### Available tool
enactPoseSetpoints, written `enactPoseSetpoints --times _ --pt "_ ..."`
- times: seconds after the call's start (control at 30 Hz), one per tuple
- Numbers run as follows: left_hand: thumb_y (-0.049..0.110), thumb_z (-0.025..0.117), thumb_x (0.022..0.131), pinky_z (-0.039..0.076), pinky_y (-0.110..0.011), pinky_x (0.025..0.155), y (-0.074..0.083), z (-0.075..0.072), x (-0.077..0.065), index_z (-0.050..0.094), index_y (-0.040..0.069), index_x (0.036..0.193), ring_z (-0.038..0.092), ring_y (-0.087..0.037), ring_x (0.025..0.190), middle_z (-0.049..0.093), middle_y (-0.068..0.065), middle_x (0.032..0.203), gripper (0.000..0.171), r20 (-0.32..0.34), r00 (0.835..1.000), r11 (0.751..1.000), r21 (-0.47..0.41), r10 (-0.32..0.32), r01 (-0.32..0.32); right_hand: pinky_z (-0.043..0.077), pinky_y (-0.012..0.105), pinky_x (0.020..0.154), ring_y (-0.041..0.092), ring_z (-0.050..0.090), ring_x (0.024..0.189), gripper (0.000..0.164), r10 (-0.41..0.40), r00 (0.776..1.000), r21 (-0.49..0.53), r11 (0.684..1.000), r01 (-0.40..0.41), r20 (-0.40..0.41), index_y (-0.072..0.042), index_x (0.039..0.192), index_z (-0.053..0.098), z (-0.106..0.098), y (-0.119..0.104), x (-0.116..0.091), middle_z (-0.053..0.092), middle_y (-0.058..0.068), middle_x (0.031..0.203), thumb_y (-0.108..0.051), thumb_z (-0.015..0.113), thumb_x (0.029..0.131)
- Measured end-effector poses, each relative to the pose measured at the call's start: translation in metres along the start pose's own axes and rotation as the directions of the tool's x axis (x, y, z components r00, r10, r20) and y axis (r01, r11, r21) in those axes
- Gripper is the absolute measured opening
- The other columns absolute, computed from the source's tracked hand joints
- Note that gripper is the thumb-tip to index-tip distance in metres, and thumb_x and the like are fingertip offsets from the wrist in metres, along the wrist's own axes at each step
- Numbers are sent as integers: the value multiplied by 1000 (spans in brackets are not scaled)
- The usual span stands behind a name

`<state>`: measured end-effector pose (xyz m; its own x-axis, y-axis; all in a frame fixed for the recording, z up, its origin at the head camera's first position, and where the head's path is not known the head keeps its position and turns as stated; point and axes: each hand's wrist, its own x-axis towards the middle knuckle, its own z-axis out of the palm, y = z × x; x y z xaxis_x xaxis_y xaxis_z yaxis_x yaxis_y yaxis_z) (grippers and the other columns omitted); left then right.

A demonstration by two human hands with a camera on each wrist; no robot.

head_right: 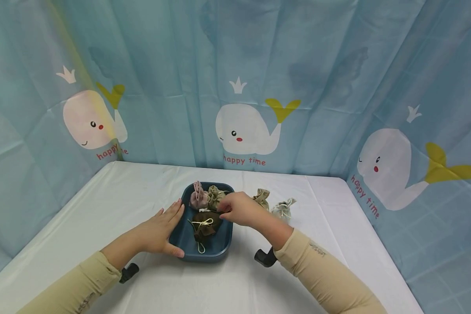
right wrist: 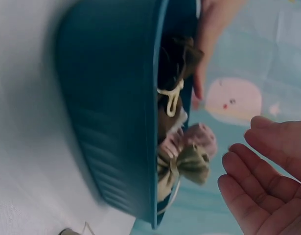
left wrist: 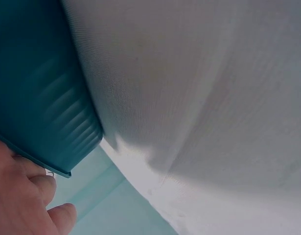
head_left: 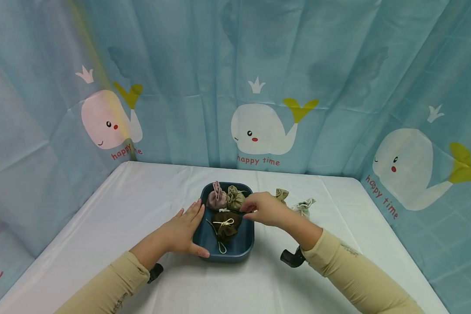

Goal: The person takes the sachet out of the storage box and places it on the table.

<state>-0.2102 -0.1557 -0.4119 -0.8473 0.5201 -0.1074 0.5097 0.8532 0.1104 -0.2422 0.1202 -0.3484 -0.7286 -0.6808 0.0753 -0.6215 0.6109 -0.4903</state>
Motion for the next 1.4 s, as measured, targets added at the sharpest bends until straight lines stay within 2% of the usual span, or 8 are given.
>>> enactPoseSetpoints --times 0.23,0.4,0.7,0.97,1.23,1.4 --pt "87 47 56 14 -54 107 1 -1 -1 9 0 146 3 -30 139 1 -17 152 131 4 1000 1000 -6 2 -2 50 23 72 16 62 85 13 -76 994 -28 997 79 83 -6 93 70 10 -9 3 65 3 91 -9 69 80" --pt "87 47 56 14 -54 107 2 -3 -1 9 0 146 3 -30 139 1 -17 152 130 10 1000 1000 -7 -2 2 49 21 70 16 62 82 12 -95 990 -45 994 100 102 -7 90 70 18 -12 3 66 3 90 -8 71 79" --pt "86 48 57 14 -54 107 2 -3 -1 9 0 146 4 -30 139 1 -17 152 130 8 1000 1000 -9 2 -2 48 21 69 7 57 77 17 -24 994 -74 997 32 109 -12 86 64 33 -8 7 63 -3 84 -11 76 74" --pt "87 48 56 14 -54 107 2 -3 -2 11 0 146 4 -30 139 2 -17 152 131 2 1000 1000 -19 0 0 43 20 59 7 49 68 28 44 991 -79 996 -34 126 -14 85 52 44 -6 8 55 -5 76 -12 77 73" --pt "87 48 56 14 -54 107 1 0 -1 10 0 146 3 -29 140 1 -17 152 131 -1 1000 1000 -10 -4 4 43 19 58 6 49 67 25 53 991 -95 995 -41 120 -16 88 53 52 -3 12 54 -8 75 -14 75 76" --pt "87 47 56 14 -54 107 0 0 -1 9 0 146 3 -29 140 1 -17 152 131 -5 1000 1000 -15 0 0 44 18 60 3 52 67 18 -10 998 -99 995 16 64 -15 87 57 53 -3 13 57 -8 75 -16 72 79"
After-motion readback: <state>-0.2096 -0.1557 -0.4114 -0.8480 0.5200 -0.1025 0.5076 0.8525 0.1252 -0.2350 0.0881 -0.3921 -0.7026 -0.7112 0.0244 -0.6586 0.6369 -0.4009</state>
